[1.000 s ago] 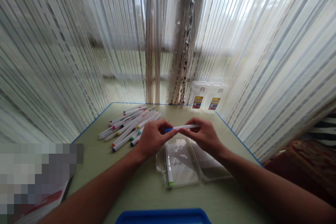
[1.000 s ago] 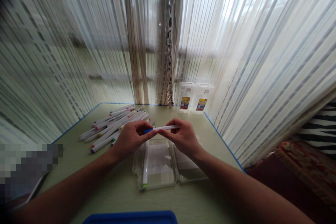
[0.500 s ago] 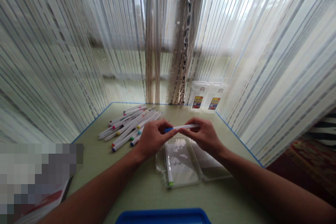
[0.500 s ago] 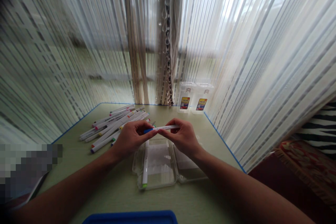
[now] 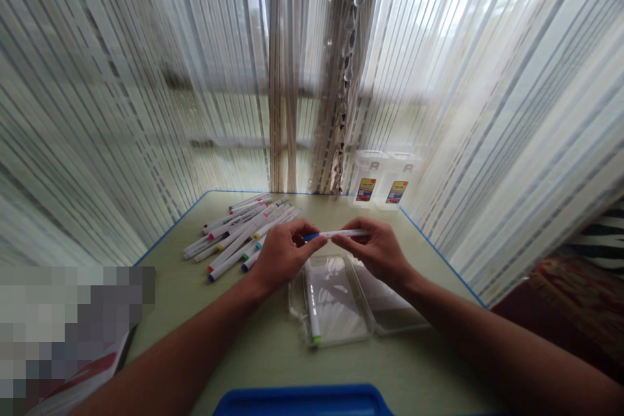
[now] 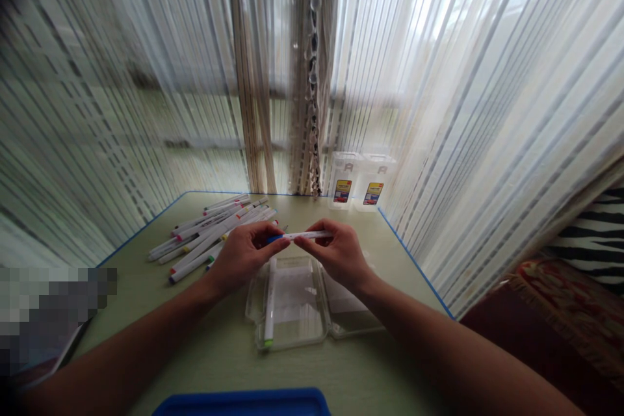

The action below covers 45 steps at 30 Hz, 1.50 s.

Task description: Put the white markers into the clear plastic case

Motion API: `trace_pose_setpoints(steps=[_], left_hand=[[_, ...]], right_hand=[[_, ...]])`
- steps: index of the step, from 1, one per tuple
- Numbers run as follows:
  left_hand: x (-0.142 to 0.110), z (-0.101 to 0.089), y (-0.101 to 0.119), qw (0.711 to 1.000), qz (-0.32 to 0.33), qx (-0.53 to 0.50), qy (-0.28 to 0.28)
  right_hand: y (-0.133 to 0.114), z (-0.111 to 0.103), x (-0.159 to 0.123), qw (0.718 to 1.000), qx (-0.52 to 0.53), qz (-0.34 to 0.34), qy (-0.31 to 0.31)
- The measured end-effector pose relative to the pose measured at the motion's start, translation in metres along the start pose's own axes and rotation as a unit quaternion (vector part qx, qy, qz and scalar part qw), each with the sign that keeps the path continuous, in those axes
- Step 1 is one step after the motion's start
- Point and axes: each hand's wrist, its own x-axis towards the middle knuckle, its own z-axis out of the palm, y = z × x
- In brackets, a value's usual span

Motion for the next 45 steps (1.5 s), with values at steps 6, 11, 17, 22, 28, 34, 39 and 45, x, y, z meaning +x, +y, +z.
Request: trace_pose_setpoints(steps=[6,11,17,22,28,34,39,45], left_hand=[[0.003,-0.002,-0.002,0.998,-0.040,-0.042,0.032],[0.007,-0.003,-0.007,0.989,-0.060,-0.127,0.048],[0.011,-0.004,-0.012,0.972,-0.092,-0.205,0.068],[0.010,-0.007,-0.001,0.951,-0.126,-0.278,0.054],[0.006,-0.008,0.004,0.936,-0.121,-0.331,0.014],[0.002,-0.006,0.003,0.926,-0.097,-0.361,-0.053],[0.001,-0.007,0.008,0.926,-0.092,-0.358,-0.070],[0.001,-0.009,0.009,0.918,-0.095,-0.373,-0.091]], right_hand=[[0.000,0.001,0.001,0.999,0.035,0.005,-0.008],[0.003,0.002,0.002,0.993,0.120,0.020,-0.014],[-0.002,0.004,0.002,0.977,0.205,0.055,-0.027],[-0.001,0.003,0.003,0.959,0.268,0.089,-0.010],[0.001,0.001,0.005,0.941,0.310,0.131,0.023],[0.006,0.002,0.008,0.929,0.332,0.155,0.050],[0.007,0.002,0.008,0.929,0.329,0.159,0.058],[0.007,0.002,0.009,0.929,0.329,0.164,0.054]])
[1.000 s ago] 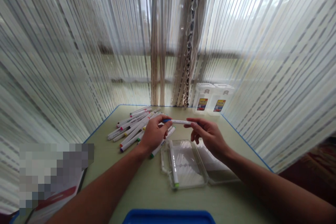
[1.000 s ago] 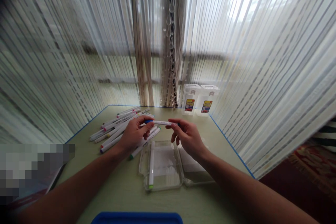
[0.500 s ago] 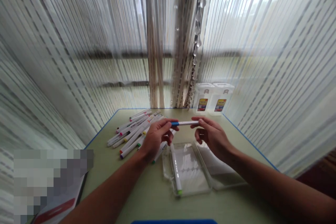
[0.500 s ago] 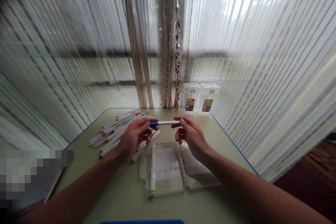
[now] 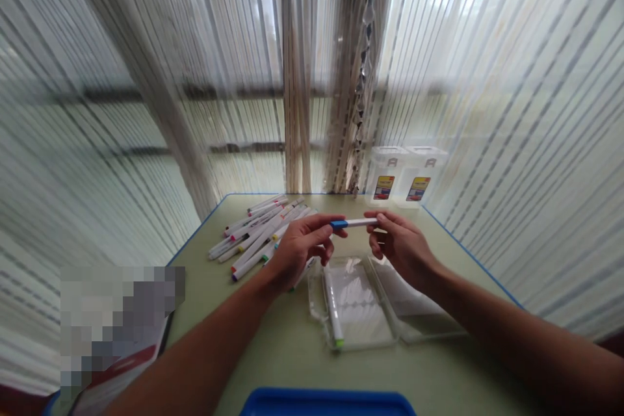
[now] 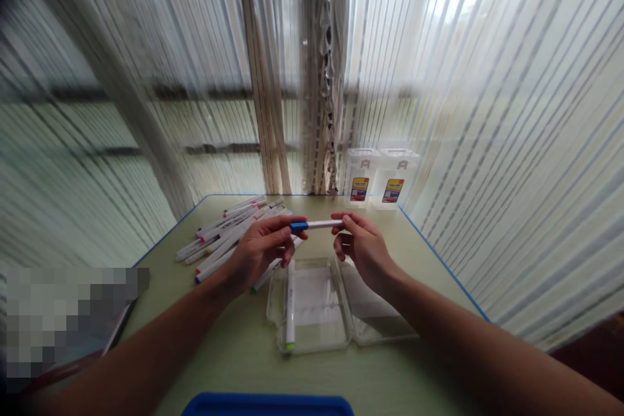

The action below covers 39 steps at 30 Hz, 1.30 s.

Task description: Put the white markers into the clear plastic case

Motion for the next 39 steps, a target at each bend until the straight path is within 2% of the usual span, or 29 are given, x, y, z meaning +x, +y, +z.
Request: trace_pose_setpoints(steps=[12,15,23,28,39], left_hand=[[0.000,0.002,-0.001,0.999,0.005,0.025,0.021],[0.002,0.000,-0.002,0.999,0.005,0.034,0.042],[0.009,-0.007,-0.012,0.990,-0.016,0.088,0.107],[0.011,-0.011,-0.017,0.978,-0.003,0.153,0.139],[0.009,-0.010,-0.017,0.963,0.039,0.240,0.113]], right_hand=[[0.000,0.001,-0.001,1.000,-0.004,-0.014,0.002],[0.001,0.000,0.000,1.000,-0.015,-0.024,0.002],[0.001,0.001,0.001,0.992,-0.076,-0.098,-0.004],[0.001,0.002,-0.001,0.980,-0.138,-0.142,-0.022],[0.002,-0.001,-0.005,0.957,-0.244,-0.147,-0.059]])
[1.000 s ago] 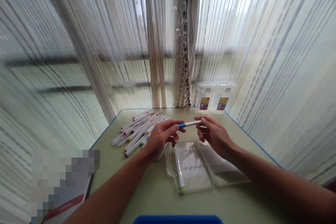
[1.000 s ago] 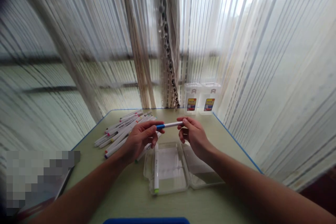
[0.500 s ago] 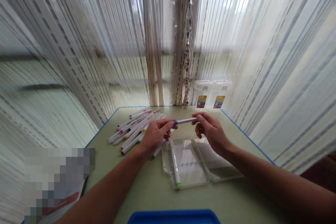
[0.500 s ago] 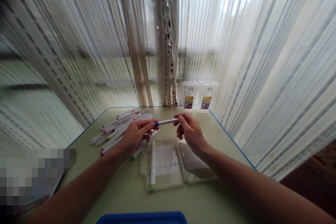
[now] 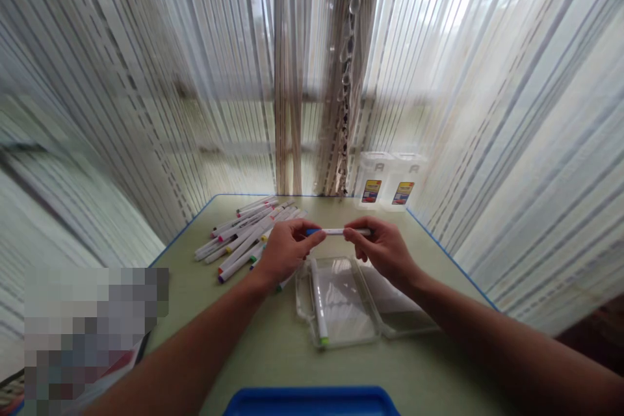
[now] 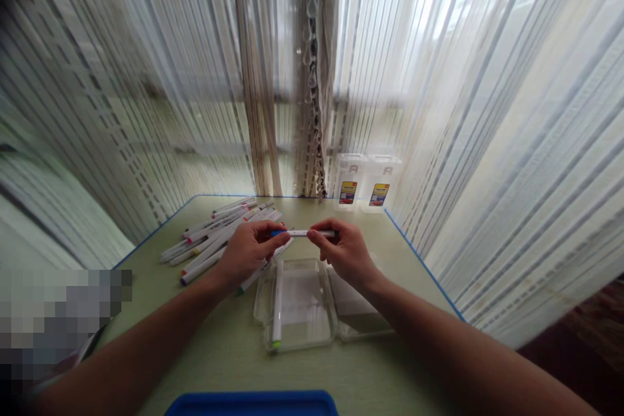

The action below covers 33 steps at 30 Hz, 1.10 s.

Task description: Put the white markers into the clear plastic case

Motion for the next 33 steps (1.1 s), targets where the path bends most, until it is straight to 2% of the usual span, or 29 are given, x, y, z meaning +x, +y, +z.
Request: trace_pose_setpoints(steps=[9,15,24,33], left_hand=[[-0.0067,0.0023,0.0063,0.994,0.059,0.084,-0.030],[-0.0086,0.0034,0.0074,0.990,0.076,0.117,-0.035],[-0.0074,0.0035,0.0066,0.991,0.069,0.113,-0.029],[-0.0025,0.0010,0.0082,0.998,0.022,0.062,-0.001]], right_hand=[[-0.0047,0.0011,-0.0033,0.998,-0.056,-0.006,-0.015],[-0.0063,0.0012,-0.0047,0.996,-0.085,-0.012,-0.020],[-0.0063,0.0018,-0.0051,0.996,-0.086,-0.015,-0.016],[-0.0077,0.0009,-0.0044,0.995,-0.093,-0.033,-0.010]])
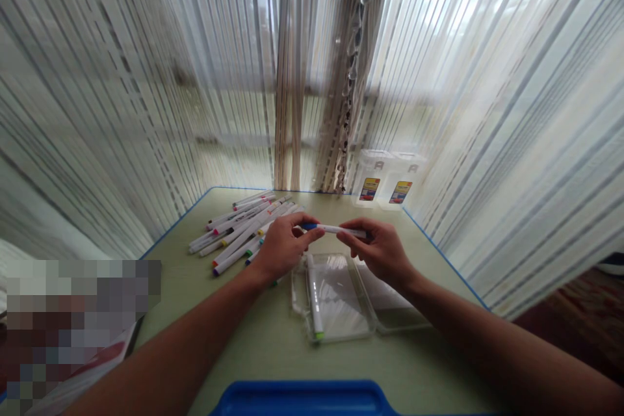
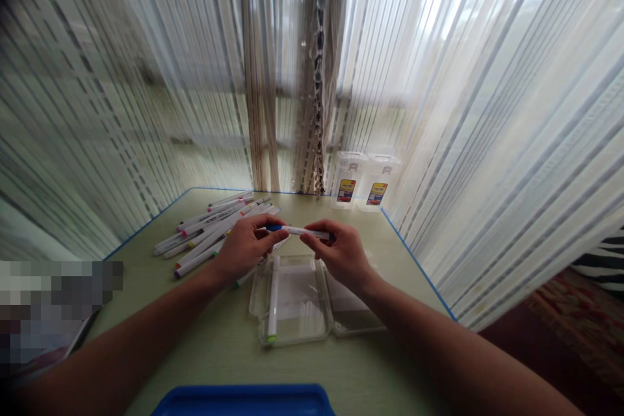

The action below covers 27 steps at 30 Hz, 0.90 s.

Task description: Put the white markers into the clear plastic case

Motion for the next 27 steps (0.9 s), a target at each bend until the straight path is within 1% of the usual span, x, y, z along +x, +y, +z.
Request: trace_pose_setpoints(steps=[10,15,21,27], left_hand=[[0.006,-0.002,-0.008,0.997,-0.015,-0.062,0.037],[0.007,-0.002,-0.010,0.995,-0.027,-0.088,0.045],[0.009,-0.001,-0.012,0.990,-0.046,-0.128,0.038],[0.007,0.000,-0.004,0.983,-0.054,-0.171,0.039]], right_hand=[[0.002,0.002,0.001,0.998,0.066,0.007,0.012],[0.001,0.002,0.002,0.993,0.115,0.023,0.005],[0.001,0.002,0.004,0.977,0.202,0.065,0.015],[0.002,0.001,0.005,0.957,0.269,0.109,0.017]])
